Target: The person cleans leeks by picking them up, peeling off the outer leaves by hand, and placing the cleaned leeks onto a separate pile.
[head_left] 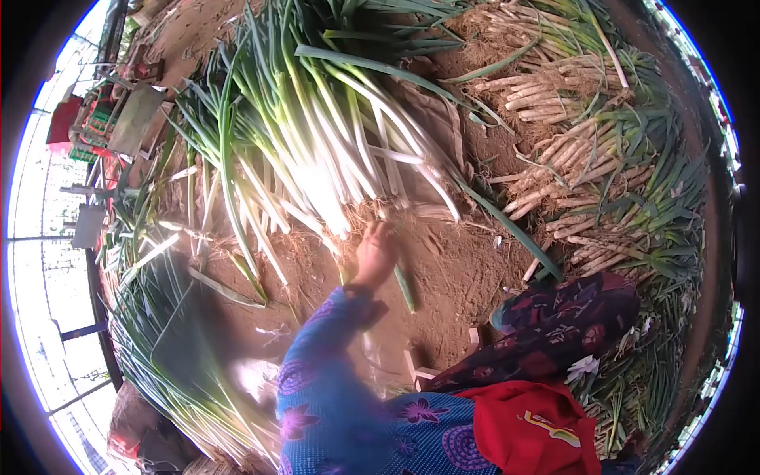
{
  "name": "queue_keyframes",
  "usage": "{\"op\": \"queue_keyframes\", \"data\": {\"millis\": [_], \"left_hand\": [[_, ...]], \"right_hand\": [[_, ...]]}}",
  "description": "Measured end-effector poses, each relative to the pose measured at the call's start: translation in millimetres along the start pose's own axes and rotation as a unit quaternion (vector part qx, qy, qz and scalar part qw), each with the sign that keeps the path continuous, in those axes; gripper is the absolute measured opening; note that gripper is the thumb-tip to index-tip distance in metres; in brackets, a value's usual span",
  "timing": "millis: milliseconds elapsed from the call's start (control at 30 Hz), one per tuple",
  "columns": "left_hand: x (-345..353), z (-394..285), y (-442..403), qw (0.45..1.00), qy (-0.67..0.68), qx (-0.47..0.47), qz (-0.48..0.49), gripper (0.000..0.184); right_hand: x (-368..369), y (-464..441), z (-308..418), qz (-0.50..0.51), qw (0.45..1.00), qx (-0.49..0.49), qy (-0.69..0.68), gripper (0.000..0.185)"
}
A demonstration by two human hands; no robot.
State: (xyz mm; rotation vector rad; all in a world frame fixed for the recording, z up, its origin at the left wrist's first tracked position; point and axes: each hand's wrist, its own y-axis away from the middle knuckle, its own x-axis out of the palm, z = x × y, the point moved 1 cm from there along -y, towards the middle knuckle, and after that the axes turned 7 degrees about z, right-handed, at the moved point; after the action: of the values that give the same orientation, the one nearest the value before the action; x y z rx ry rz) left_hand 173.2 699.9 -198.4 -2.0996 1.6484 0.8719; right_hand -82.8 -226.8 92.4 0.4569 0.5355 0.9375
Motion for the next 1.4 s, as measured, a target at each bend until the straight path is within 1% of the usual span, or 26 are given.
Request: {"op": "queue_keyframes", "data": {"millis": [67,167,200,300,367,400,433,467,500,533,567,600,633,667,700,733,833,867,933,1033,1100,1167,1233,1267,1333,1400], "left_hand": [[23,-26,7,0.996,0.023,0.080,0.025,0.020],[42,-55,13,0.973,0.049,0.061,0.218,0.021],[53,-48,17,0.964,0.056,0.102,0.238,0.024],[70,-40,36,0.926,-0.004,0.063,0.372,0.028],[88,-20,48,0.913,-0.006,0.129,0.386,0.028],[77,-44,52,0.898,0.016,0.051,0.437,0.029],[91,-32,54,0.896,0.030,0.093,0.432,0.028],[86,-55,49,0.887,0.009,0.099,0.452,0.026],[84,-72,44,0.891,0.022,0.110,0.440,0.025],[82,-95,32,0.893,0.021,0.158,0.421,0.024],[85,-105,10,0.896,0.040,0.170,0.408,0.024],[90,-119,-7,0.900,0.060,0.176,0.394,0.024],[63,-209,-10,0.908,-0.007,0.221,0.357,0.024],[82,-209,-42,0.873,-0.020,0.428,0.231,0.025],[82,-249,-62,0.896,0.056,0.342,0.278,0.025],[69,-321,-55,0.902,0.057,0.321,0.282,0.024],[82,-458,-43,0.870,0.138,0.416,0.228,0.024],[89,-504,-18,0.879,0.232,0.313,0.274,0.026],[129,-556,5,0.815,0.356,0.323,0.324,0.030],[216,-585,14,0.709,0.489,0.236,0.450,0.028],[266,-584,25,0.696,0.497,0.155,0.495,0.026],[296,-580,48,0.767,0.440,0.059,0.463,0.025],[313,-573,54,0.791,0.409,0.016,0.455,0.023],[320,-565,54,0.804,0.391,-0.008,0.449,0.022],[321,-570,53,0.784,0.393,0.057,0.478,0.021],[324,-579,48,0.754,0.405,0.110,0.505,0.019]], "right_hand": [[-14,11,-9,-0.020,1.000,-0.002,-0.007,0.019],[-35,31,-26,-0.050,0.998,-0.012,-0.021,0.019],[-39,34,-33,-0.056,0.998,-0.016,-0.027,0.019],[-54,37,-56,-0.076,0.996,-0.033,-0.045,0.018],[-66,23,-79,-0.089,0.992,-0.060,-0.061,0.019],[-77,17,-97,-0.096,0.990,-0.073,-0.066,0.019],[-85,2,-111,-0.085,0.989,-0.106,-0.064,0.019],[-115,-24,-129,-0.009,0.989,-0.070,-0.131,0.022],[-66,-21,-116,0.063,0.989,-0.130,0.017,0.027],[-21,-31,-123,-0.153,0.960,-0.103,-0.211,0.012],[17,-35,-118,-0.174,0.956,-0.074,-0.224,0.014],[20,-50,-133,-0.115,0.969,-0.023,-0.216,0.029],[69,-42,-117,-0.124,0.974,-0.032,-0.189,0.027],[109,-44,-103,-0.114,0.973,0.009,-0.202,0.015],[129,-54,-111,-0.106,0.969,-0.023,-0.222,0.014],[148,-60,-114,-0.099,0.971,-0.006,-0.219,0.014],[217,-73,-111,-0.107,0.972,0.032,-0.207,0.014],[237,-73,-108,-0.089,0.973,0.034,-0.211,0.014],[269,-90,-118,-0.025,0.973,0.020,-0.228,0.017],[317,-101,-114,0.059,0.973,0.021,-0.224,0.024],[343,-116,-114,0.098,0.968,0.009,-0.231,0.028],[364,-130,-112,0.110,0.962,0.015,-0.249,0.029],[375,-138,-101,0.093,0.957,0.037,-0.273,0.030],[364,-128,-92,0.133,0.962,-0.188,0.144,0.038],[379,-160,-120,0.118,0.973,-0.197,-0.027,0.037],[385,-186,-132,0.075,0.957,-0.279,0.020,0.034]]}}
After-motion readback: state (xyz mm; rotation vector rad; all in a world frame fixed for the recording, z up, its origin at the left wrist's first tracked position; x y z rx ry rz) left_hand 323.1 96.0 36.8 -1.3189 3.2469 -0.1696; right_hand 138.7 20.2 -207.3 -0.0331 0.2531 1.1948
